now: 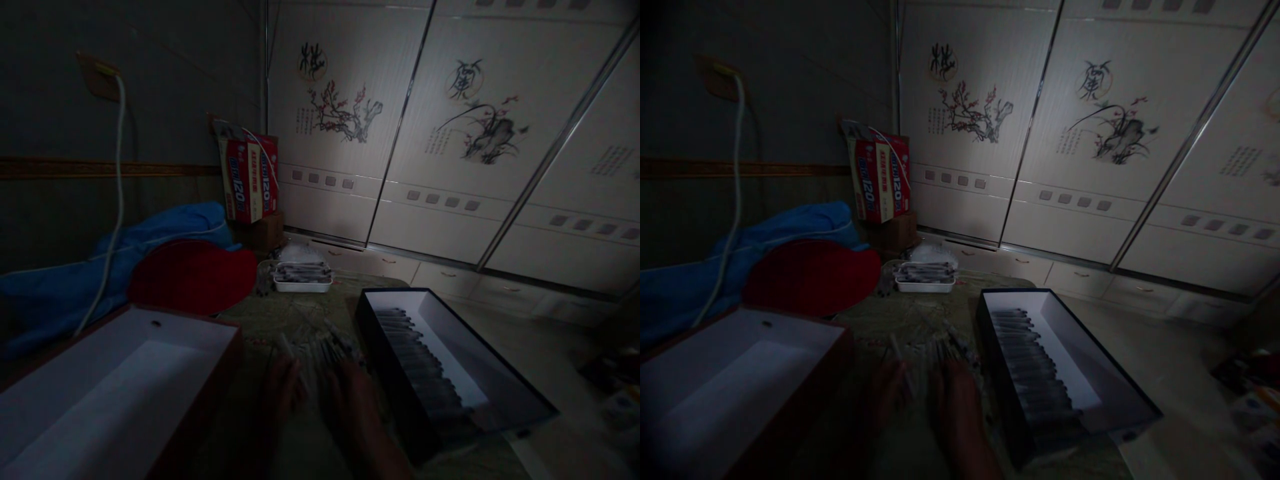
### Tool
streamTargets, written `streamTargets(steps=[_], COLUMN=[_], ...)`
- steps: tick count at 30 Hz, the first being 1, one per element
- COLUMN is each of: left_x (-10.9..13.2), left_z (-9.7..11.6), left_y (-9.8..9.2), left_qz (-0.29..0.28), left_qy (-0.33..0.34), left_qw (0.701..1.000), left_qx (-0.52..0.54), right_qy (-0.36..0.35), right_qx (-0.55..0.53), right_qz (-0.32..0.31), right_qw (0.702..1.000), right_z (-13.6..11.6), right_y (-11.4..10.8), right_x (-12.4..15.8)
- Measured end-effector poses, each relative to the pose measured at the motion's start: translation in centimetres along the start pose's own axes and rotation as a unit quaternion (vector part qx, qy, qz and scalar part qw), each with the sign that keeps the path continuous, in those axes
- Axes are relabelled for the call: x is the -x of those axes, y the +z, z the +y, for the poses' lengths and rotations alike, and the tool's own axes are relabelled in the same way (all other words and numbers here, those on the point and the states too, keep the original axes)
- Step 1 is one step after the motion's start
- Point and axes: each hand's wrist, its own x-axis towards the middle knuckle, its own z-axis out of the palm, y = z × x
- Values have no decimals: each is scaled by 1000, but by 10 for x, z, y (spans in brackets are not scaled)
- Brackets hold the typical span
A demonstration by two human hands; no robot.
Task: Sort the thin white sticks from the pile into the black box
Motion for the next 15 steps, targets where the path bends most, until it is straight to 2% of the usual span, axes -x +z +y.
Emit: streamTargets(steps=[2, 4, 6, 12, 15], left_x=[-3, -5, -5, -3, -6], left_z=[1, 3, 5, 9, 7], left_y=[-2, -4, -5, -6, -4], left_qz=[17, 40, 55, 46, 40], left_qy=[-28, -36, -34, 2, -3], left_qw=[999, 997, 995, 995, 992], left_qx=[39, 62, 73, 89, 117], right_qy=[58, 76, 81, 80, 58], right_qx=[70, 98, 107, 115, 91], right_qz=[-28, -47, -50, -44, 2], right_qw=[995, 991, 990, 989, 994], right_z=[12, 21, 25, 24, 25], right_y=[-3, -3, -2, 0, 1], right_x=[-10, -16, -19, -17, -10])
